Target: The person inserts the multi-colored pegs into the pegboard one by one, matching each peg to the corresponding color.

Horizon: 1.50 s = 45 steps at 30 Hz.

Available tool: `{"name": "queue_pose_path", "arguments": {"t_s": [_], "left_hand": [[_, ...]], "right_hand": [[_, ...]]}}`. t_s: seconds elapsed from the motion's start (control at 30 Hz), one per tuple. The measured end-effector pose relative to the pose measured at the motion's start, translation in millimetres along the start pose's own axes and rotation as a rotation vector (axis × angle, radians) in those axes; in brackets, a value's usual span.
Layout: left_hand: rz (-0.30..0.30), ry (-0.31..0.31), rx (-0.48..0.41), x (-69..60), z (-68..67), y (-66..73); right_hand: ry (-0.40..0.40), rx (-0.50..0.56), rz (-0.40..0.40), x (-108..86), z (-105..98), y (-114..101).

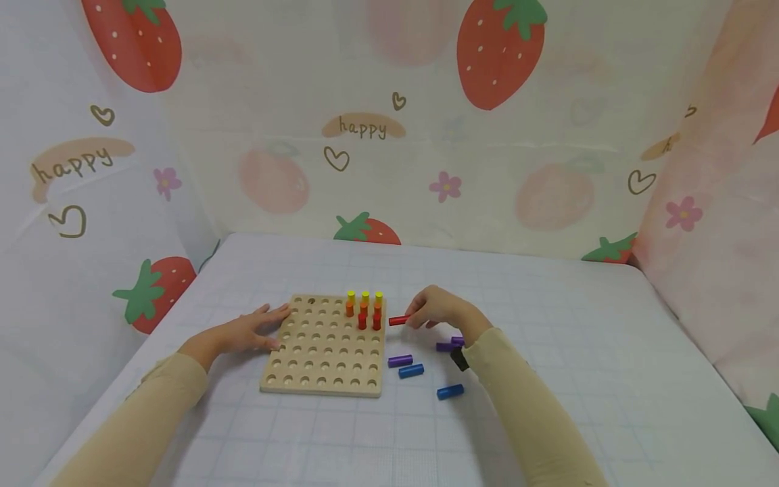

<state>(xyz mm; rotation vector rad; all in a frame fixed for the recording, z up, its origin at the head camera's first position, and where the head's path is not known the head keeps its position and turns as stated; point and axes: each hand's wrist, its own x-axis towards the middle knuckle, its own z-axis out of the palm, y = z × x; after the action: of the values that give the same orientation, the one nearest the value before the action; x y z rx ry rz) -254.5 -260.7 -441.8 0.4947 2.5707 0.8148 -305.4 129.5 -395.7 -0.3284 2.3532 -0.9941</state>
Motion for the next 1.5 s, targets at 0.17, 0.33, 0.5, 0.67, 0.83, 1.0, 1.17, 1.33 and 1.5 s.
{"name": "queue_pose_path", "arguments": {"t_s": [0.17,0.33,0.5,0.67,0.83,1.0,1.17,1.33,1.5], "left_hand": [[-0.007,-0.001,-0.004,-0.3,-0.2,-0.3],[0.001,-0.003,-0.007,0.8,-0.8,-2.4],[0.003,-0.009,-0.002,1.2,-0.5,-3.6],[0.005,-0.005,-0.005,2.1,0.0,-3.1],[0.006,-0.007,-0.005,1.2,0.5,-2.2],[0.005,-0.006,-0.008,1.3,0.1,-2.7],[0.013,-0.005,-0.001,1.7,0.2,-3.6],[0.005,-0.004,-0.005,1.7,0.4,-4.2],[-0.004,-0.005,-0.002,1.0,0.4,-2.7]], "right_hand": [[0.05,0.007,-0.027,0.6,0.9,-7.1],[0.088,0.032,-0.051,1.8,2.5,-13.4],[0.106,0.075,-0.084,2.2,5.3,-20.1],[0.132,0.099,-0.108,2.9,9.8,-26.1],[0.16,0.116,-0.11,6.1,14.5,-29.0],[0.176,0.15,-0.127,11.1,19.3,-29.2],[0.19,0.168,-0.145,13.9,24.1,-31.1],[0.193,0.172,-0.16,16.3,29.1,-34.3],[0.212,0.18,-0.153,19.0,34.2,-37.2]]}}
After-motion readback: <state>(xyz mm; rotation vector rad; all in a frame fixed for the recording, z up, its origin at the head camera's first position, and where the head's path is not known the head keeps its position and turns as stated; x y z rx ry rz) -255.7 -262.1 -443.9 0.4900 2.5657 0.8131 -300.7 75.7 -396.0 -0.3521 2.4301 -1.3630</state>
